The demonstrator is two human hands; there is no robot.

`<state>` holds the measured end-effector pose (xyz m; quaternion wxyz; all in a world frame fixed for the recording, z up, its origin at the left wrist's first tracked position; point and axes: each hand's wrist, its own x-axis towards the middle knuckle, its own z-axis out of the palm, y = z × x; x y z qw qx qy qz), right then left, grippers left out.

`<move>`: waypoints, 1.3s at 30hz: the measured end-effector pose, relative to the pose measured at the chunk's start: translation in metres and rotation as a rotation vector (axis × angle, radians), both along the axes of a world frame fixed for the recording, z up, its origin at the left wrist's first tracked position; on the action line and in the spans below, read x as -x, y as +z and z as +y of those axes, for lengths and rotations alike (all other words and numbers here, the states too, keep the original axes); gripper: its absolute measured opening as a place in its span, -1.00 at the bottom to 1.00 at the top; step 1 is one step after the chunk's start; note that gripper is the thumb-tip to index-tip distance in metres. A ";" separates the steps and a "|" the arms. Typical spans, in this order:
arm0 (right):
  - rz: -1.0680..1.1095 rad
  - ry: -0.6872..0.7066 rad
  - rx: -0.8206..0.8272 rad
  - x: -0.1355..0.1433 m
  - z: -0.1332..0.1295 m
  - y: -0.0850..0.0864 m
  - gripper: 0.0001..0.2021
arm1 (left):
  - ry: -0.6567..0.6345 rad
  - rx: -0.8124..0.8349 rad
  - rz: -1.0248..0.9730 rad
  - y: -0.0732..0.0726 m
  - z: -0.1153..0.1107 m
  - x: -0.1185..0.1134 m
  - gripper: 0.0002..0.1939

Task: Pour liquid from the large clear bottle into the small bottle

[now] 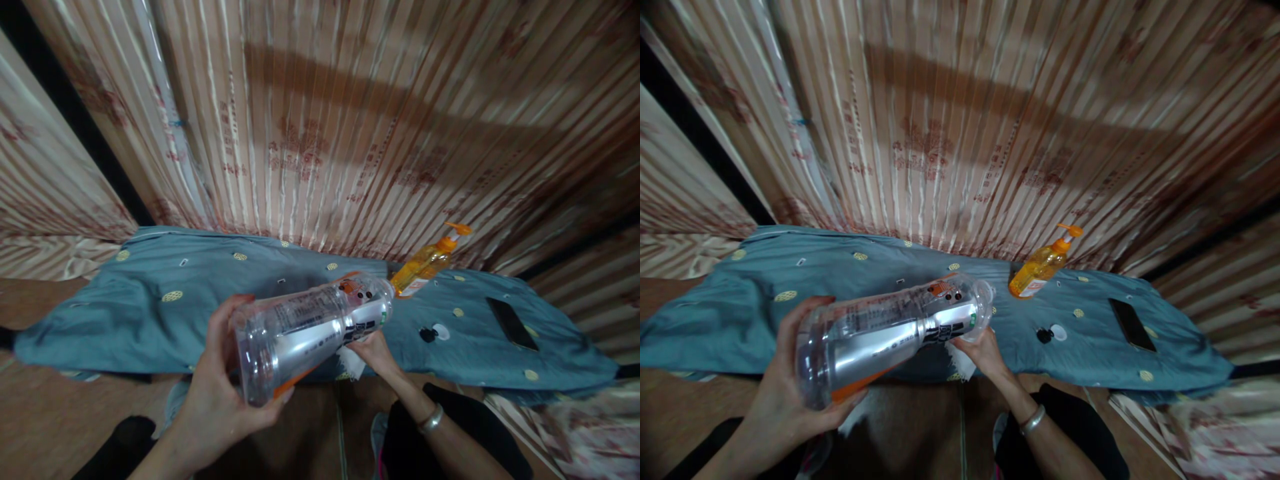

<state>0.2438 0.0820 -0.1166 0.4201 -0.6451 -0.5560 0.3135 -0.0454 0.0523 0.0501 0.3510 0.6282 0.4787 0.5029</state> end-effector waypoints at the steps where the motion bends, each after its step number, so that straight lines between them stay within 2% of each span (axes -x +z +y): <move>1: -0.005 -0.002 0.006 0.000 0.000 0.000 -0.68 | 0.001 -0.005 0.007 0.000 0.000 0.000 -0.17; 13: 0.054 -0.022 -0.038 0.001 -0.001 0.000 -0.79 | -0.003 0.002 -0.006 0.001 0.000 0.001 -0.18; 19: 0.016 0.034 -0.007 -0.001 -0.001 -0.002 -0.73 | -0.009 0.000 -0.019 0.001 0.001 0.001 -0.18; 39: -0.008 0.011 0.014 0.000 0.000 -0.002 -0.71 | -0.017 -0.056 0.041 -0.001 0.002 0.003 -0.18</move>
